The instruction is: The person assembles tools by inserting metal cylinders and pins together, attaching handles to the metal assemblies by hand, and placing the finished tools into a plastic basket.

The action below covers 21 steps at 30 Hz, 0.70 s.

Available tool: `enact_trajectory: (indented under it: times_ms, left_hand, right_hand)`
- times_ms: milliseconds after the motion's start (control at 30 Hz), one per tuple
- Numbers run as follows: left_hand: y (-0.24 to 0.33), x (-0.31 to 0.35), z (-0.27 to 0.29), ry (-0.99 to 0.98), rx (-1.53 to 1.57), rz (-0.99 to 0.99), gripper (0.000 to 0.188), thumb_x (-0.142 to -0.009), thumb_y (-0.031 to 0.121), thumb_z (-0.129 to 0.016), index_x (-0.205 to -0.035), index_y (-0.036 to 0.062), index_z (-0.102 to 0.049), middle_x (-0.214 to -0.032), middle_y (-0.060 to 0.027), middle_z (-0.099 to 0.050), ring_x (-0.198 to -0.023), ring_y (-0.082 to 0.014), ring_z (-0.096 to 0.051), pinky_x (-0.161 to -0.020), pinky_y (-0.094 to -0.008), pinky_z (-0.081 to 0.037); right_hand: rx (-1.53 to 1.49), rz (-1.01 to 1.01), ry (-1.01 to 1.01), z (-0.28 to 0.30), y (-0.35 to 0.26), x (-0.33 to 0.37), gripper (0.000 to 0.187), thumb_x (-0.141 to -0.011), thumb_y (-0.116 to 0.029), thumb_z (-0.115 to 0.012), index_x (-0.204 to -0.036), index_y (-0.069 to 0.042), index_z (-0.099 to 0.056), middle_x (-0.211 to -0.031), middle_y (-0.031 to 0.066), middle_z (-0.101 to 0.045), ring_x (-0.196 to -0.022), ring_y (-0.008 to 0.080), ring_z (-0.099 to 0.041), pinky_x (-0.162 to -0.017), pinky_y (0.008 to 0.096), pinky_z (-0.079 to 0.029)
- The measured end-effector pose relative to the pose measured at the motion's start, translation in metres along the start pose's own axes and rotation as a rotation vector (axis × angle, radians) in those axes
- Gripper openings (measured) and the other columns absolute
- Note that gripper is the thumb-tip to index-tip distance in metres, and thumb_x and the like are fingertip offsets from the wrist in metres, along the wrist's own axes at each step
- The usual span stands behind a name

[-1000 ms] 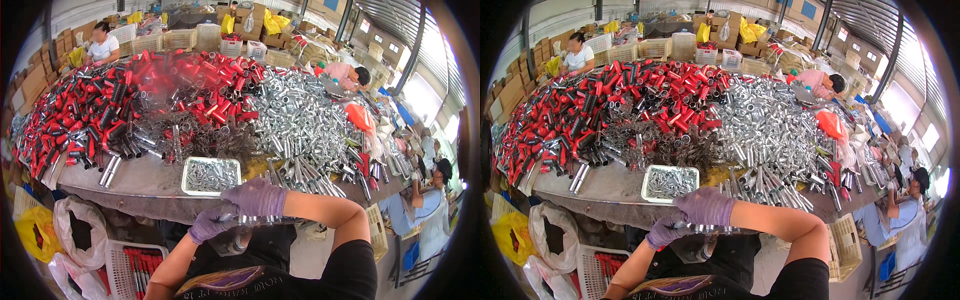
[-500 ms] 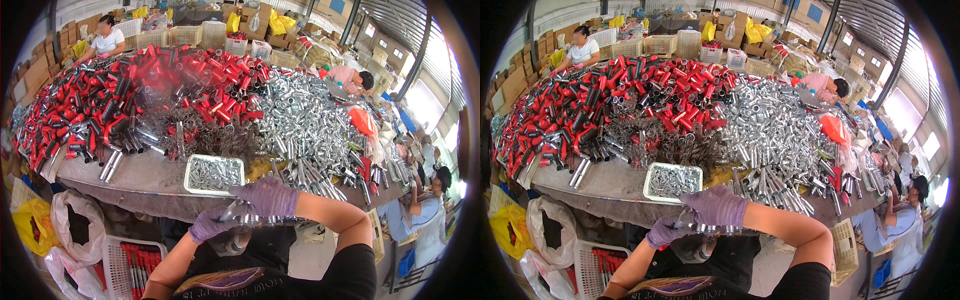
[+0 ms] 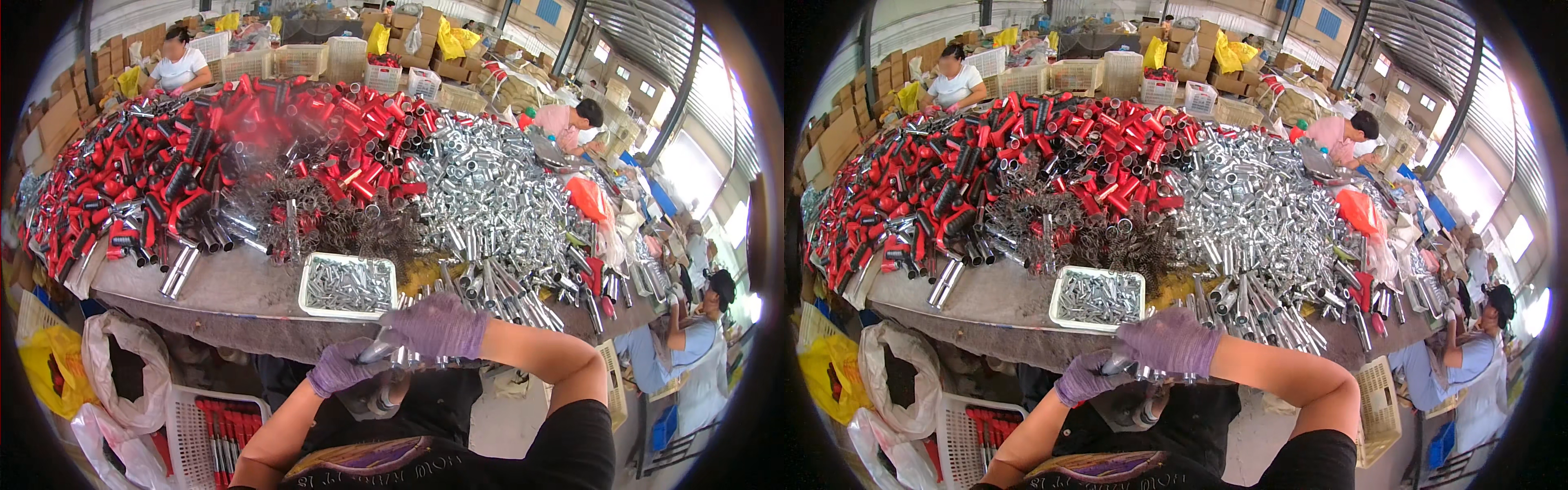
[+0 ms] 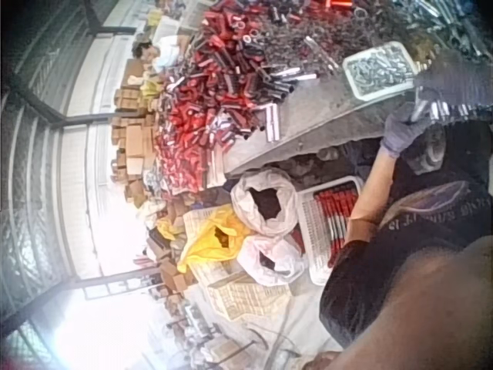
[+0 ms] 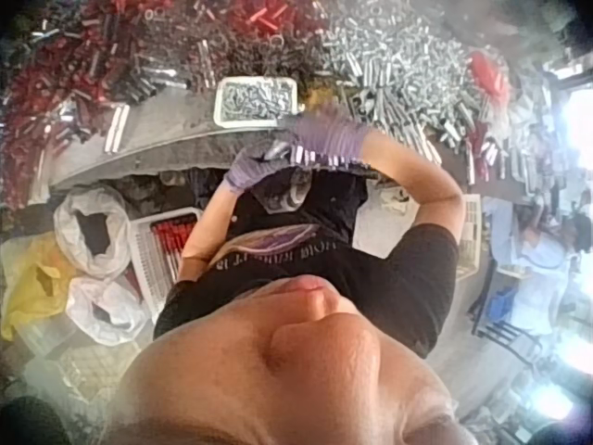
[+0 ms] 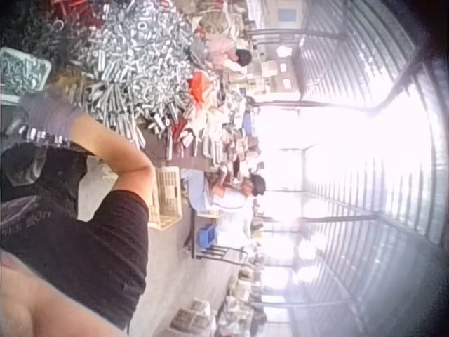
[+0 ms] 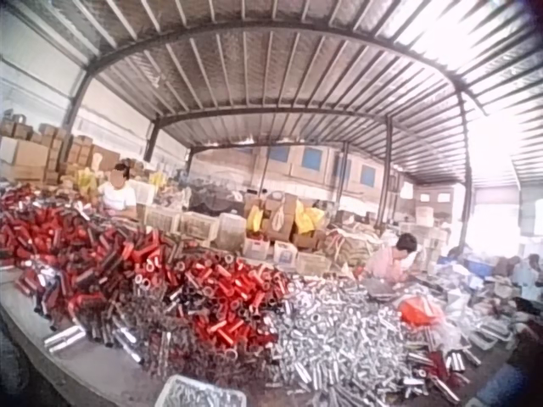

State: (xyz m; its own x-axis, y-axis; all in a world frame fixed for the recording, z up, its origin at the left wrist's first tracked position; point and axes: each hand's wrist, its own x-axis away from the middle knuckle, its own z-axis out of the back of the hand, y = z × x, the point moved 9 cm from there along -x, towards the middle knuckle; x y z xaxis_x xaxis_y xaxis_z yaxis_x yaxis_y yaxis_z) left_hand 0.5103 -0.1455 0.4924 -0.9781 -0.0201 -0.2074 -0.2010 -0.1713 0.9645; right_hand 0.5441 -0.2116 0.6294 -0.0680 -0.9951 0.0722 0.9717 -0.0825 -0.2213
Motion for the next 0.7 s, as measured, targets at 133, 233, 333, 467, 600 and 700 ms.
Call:
enact_trajectory:
  times_ms: [133,233,333,467,600,700]
  left_hand:
    - [-0.005,-0.001,0.003,-0.005,0.111,0.000,0.033,-0.076,0.027,-0.076,-0.101,0.0084,-0.065,-0.087,-0.0073,-0.066,-0.079,-0.0167,-0.063,-0.072,-0.0290,-0.049]
    - [0.005,-0.004,0.000,-0.017,-0.049,-0.082,0.033,-0.076,0.027,-0.076,-0.100,0.0082,-0.066,-0.086,-0.0075,-0.066,-0.076,-0.0183,-0.063,-0.070,-0.0284,-0.050]
    - [0.020,-0.001,-0.001,-0.006,-0.088,-0.137,0.031,-0.077,0.027,-0.076,-0.099,0.0078,-0.066,-0.084,-0.0066,-0.065,-0.075,-0.0175,-0.062,-0.069,-0.0281,-0.049]
    - [-0.014,0.002,-0.003,0.031,-0.022,-0.115,0.031,-0.076,0.028,-0.076,-0.098,0.0077,-0.066,-0.084,-0.0075,-0.065,-0.076,-0.0169,-0.063,-0.067,-0.0293,-0.049]
    - [-0.001,0.004,0.000,0.028,-0.162,-0.119,0.032,-0.076,0.031,-0.075,-0.096,0.0083,-0.065,-0.084,-0.0116,-0.064,-0.074,-0.0245,-0.063,-0.064,-0.0331,-0.049]
    - [0.010,0.004,0.005,0.069,-0.269,-0.149,0.033,-0.077,0.032,-0.073,-0.098,0.0090,-0.065,-0.084,-0.0135,-0.063,-0.073,-0.0300,-0.061,-0.063,-0.0344,-0.049]
  right_hand:
    - [0.167,-0.410,-0.321,-0.002,0.025,-0.002,0.025,-0.087,-0.033,-0.057,-0.103,-0.013,-0.057,-0.105,0.0088,-0.061,-0.093,0.0278,-0.063,-0.068,0.0409,-0.053]
    - [-0.100,0.308,0.241,0.018,-0.018,0.005,0.024,-0.087,-0.032,-0.058,-0.100,-0.013,-0.057,-0.093,0.0099,-0.063,-0.081,0.0309,-0.064,-0.063,0.0421,-0.053]
    - [0.217,0.055,-0.104,-0.010,-0.006,0.001,0.023,-0.087,-0.028,-0.058,-0.104,-0.012,-0.055,-0.092,0.0106,-0.063,-0.078,0.0311,-0.065,-0.066,0.0405,-0.054]
    - [0.121,-0.019,-0.105,-0.017,0.000,-0.001,0.032,-0.085,-0.032,-0.060,-0.108,-0.011,-0.053,-0.089,0.0102,-0.063,-0.076,0.0300,-0.065,-0.067,0.0395,-0.054]
    - [-0.075,-0.191,-0.145,-0.024,0.008,0.002,0.046,-0.082,-0.043,-0.062,-0.113,-0.011,-0.052,-0.079,0.0126,-0.064,-0.075,0.0304,-0.066,-0.065,0.0401,-0.052]
    - [-0.109,-0.374,-0.181,-0.032,0.018,0.003,0.041,-0.083,-0.040,-0.061,-0.110,-0.011,-0.052,-0.085,0.0128,-0.066,-0.083,0.0324,-0.065,-0.072,0.0434,-0.050]
